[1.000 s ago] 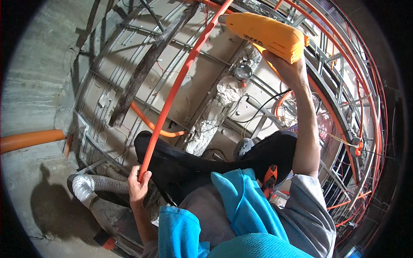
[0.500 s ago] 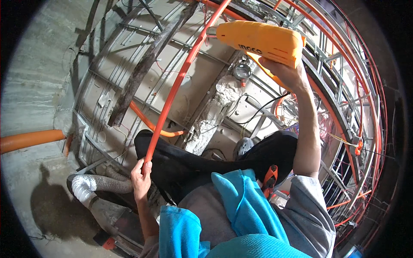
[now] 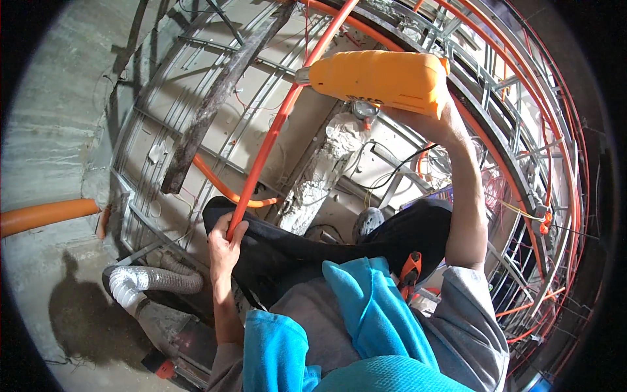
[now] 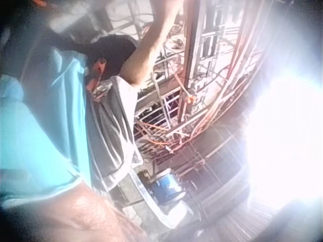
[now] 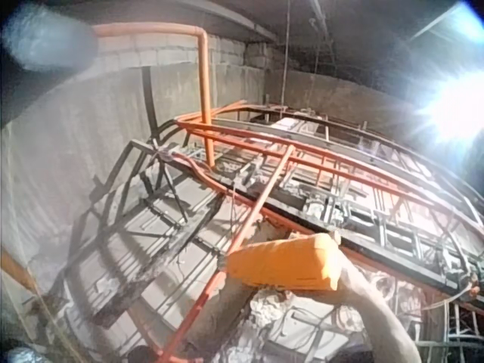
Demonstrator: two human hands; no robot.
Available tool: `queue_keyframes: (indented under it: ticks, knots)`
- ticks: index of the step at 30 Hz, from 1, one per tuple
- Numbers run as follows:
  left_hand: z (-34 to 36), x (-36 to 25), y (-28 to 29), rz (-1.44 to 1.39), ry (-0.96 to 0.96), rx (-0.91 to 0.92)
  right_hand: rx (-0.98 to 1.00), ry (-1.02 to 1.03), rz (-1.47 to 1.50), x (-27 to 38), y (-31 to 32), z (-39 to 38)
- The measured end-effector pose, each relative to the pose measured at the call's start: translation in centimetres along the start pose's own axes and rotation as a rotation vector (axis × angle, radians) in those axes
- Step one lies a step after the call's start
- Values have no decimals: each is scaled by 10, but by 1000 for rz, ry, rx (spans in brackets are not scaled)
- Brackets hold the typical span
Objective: The person heats a plastic pipe using a heat gun and then bends the pipe into a curve by hand.
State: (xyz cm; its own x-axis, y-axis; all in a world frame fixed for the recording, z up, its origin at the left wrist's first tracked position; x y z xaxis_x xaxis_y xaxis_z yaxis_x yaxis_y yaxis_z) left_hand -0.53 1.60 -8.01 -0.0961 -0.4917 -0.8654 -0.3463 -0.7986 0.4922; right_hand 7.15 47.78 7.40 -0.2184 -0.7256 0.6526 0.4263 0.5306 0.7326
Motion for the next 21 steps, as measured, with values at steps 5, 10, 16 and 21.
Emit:
queue_keyframes:
  ticks: [5,10,16,21]
  knots:
    - [21,-30,-14,71,-109,45,36,12,-24,1,-1,-6]
    - [33,-33,-26,14,-137,18,181,-33,60,-2,-10,-9]
    - [41,-31,-30,-89,36,108,271,-28,27,13,-16,-13]
    - [37,-46,-17,-28,16,111,126,134,71,7,-14,-7]
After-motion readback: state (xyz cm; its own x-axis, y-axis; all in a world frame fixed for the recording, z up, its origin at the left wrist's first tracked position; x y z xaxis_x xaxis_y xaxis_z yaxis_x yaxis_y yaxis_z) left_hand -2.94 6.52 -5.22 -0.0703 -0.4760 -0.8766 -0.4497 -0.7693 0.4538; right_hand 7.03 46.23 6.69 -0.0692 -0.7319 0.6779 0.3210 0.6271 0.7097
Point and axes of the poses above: each hand's wrist, its own z-axis towards the middle knuckle, its own y-axis out of the back of the hand, x = y × z, the point moved 4 cm from there along z, towards the middle knuckle, and after that the axes turned 7 degrees about -x, right-handed, at the moved point
